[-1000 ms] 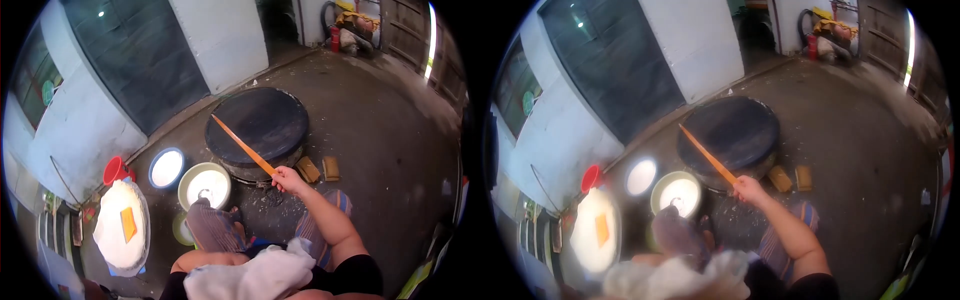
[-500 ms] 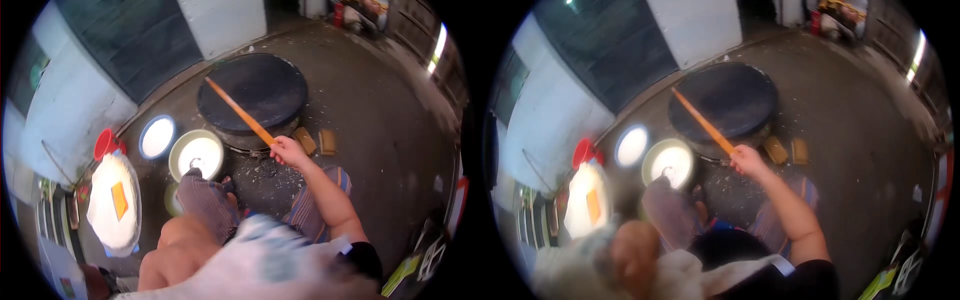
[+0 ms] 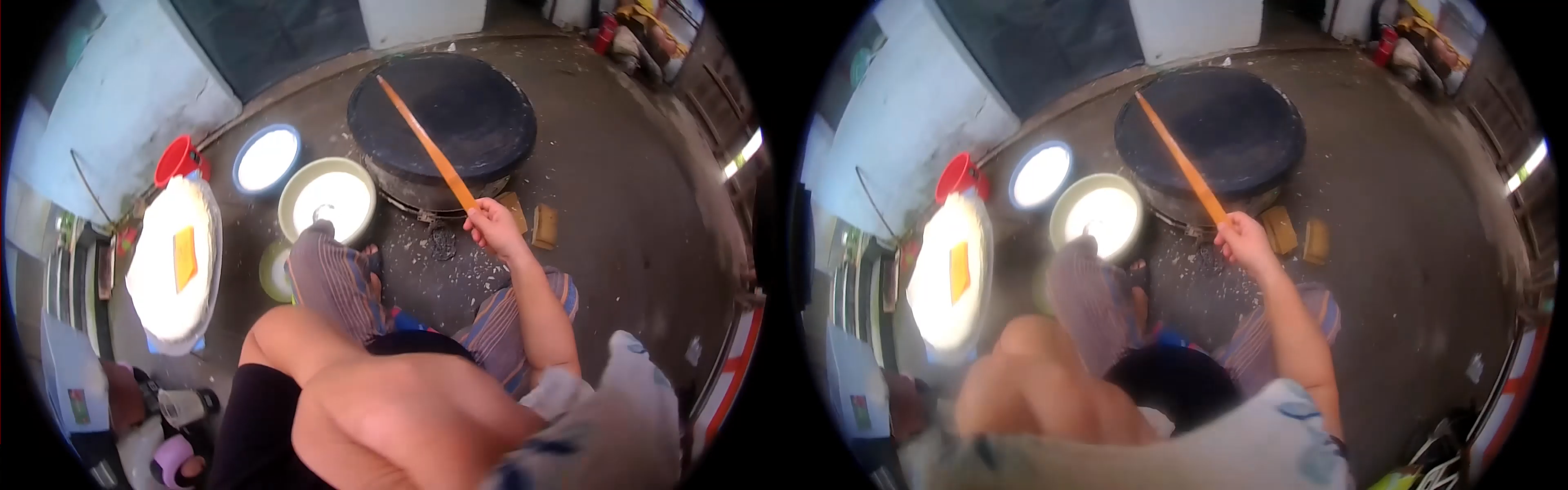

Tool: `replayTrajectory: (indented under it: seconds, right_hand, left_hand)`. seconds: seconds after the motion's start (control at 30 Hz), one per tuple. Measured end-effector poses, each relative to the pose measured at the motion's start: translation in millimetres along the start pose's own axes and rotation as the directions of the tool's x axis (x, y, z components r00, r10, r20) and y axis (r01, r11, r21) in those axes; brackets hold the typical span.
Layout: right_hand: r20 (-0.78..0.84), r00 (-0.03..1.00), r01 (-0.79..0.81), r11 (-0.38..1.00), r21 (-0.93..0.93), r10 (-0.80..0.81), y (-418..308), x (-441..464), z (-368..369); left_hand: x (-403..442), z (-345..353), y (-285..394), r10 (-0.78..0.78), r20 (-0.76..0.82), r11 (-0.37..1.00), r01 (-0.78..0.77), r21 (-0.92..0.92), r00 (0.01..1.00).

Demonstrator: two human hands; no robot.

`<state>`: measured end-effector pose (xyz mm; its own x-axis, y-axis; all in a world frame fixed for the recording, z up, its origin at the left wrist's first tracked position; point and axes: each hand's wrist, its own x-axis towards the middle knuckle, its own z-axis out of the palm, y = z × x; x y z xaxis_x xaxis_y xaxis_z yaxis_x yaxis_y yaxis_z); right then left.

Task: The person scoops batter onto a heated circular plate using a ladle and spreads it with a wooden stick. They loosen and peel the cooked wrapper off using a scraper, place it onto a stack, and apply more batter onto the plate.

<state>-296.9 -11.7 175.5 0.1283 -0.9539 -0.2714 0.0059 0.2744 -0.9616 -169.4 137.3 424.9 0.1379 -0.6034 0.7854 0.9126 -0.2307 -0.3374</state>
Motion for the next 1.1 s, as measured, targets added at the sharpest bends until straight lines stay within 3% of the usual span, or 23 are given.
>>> replayTrajectory:
  seconds: [0.13,0.17,0.2,0.23,0.27,0.3,0.33,0.37,0.4,0.43,0.53,0.6,0.67,0.7,0.77,0.8,0.93,1.1]
  right_hand:
    - [0.023,1.000,-0.016,0.999,-0.036,0.017,-7.7,-4.8,-1.0]
    - [0.017,1.000,0.001,1.000,-0.015,0.000,-4.1,-3.1,-2.1]
    - [0.017,1.000,0.014,1.000,0.007,-0.014,-1.1,-1.1,-1.9]
    - [0.016,1.000,0.015,1.000,-0.022,-0.015,-4.6,-3.0,-0.3]
    - [0.019,1.000,-0.002,0.999,-0.033,0.003,-4.6,-2.2,-0.9]
    - [0.021,1.000,-0.002,0.999,-0.042,0.002,-3.5,-1.7,-0.2]
    - [0.012,1.000,0.001,0.999,-0.047,-0.001,-3.9,-0.9,-1.0]
    - [0.013,1.000,-0.002,0.999,-0.043,0.002,-7.5,-2.4,0.0]
    - [0.006,1.000,-0.014,0.999,-0.039,0.014,-9.4,-7.4,0.7]
    - [0.029,1.000,0.002,1.000,-0.024,-0.001,-8.2,-7.2,0.0]
    - [0.034,0.999,0.029,0.999,-0.045,-0.027,-4.3,-4.9,-1.3]
    - [0.025,0.999,0.026,1.000,-0.018,-0.025,-2.6,-5.8,-3.1]
    - [0.041,0.999,0.012,0.999,-0.035,-0.010,-2.7,-3.8,-3.0]
    - [0.039,0.999,0.015,0.999,-0.033,-0.014,-4.4,-4.5,-1.4]
    - [0.016,1.000,-0.023,0.999,-0.041,0.024,-9.2,-6.7,-0.3]
    - [0.013,1.000,-0.022,0.999,-0.039,0.023,-9.5,-5.9,-1.8]
    - [0.021,1.000,-0.019,0.999,-0.028,0.020,2.4,0.9,-3.7]
    - [0.078,0.997,0.011,0.999,-0.051,-0.007,5.9,1.9,-5.0]
  left_hand:
    - [22.9,-6.9,5.9,-0.362,-0.181,0.887,0.398,0.237,0.915]
    - [22.6,-1.3,34.7,-0.822,-0.398,0.328,0.910,0.253,0.407]
    - [28.2,7.6,39.7,-0.844,-0.505,0.143,0.983,0.112,0.180]
    - [56.7,23.9,39.3,-0.718,-0.696,-0.038,0.999,0.019,-0.014]
    - [69.5,33.8,39.5,-0.566,-0.818,-0.086,0.994,-0.071,-0.107]
    - [11.2,-4.4,57.3,-0.894,-0.365,0.283,0.959,-0.009,0.261]
    - [-2.2,-10.1,53.2,-0.898,-0.360,0.271,0.963,0.000,0.253]
    - [-10.6,-14.2,48.3,-0.767,-0.317,0.517,0.830,0.208,0.558]
    - [-11.8,-17.3,44.5,-0.562,-0.212,0.709,0.598,0.374,0.800]
    - [-11.4,-21.2,48.2,-0.572,-0.208,0.712,0.607,0.353,0.793]
    - [2.2,-25.7,78.9,-0.772,-0.025,0.535,0.671,0.513,0.635]
    - [10.6,-19.5,80.0,-0.761,-0.059,0.549,0.689,0.473,0.647]
    - [13.4,-19.1,79.3,-0.666,-0.035,0.674,0.622,0.399,0.745]
    - [8.2,-20.6,85.3,-0.669,-0.033,0.672,0.624,0.398,0.742]
    - [-7.4,-26.9,100.3,-0.664,0.099,0.747,0.653,0.125,0.741]
    - [-7.5,-27.4,100.5,-0.670,0.119,0.742,0.662,0.106,0.732]
    - [19.7,-16.8,69.1,-0.796,0.022,0.579,0.749,0.322,0.605]
    - [23.0,-24.7,42.9,-0.895,-0.031,0.393,0.821,0.413,0.444]
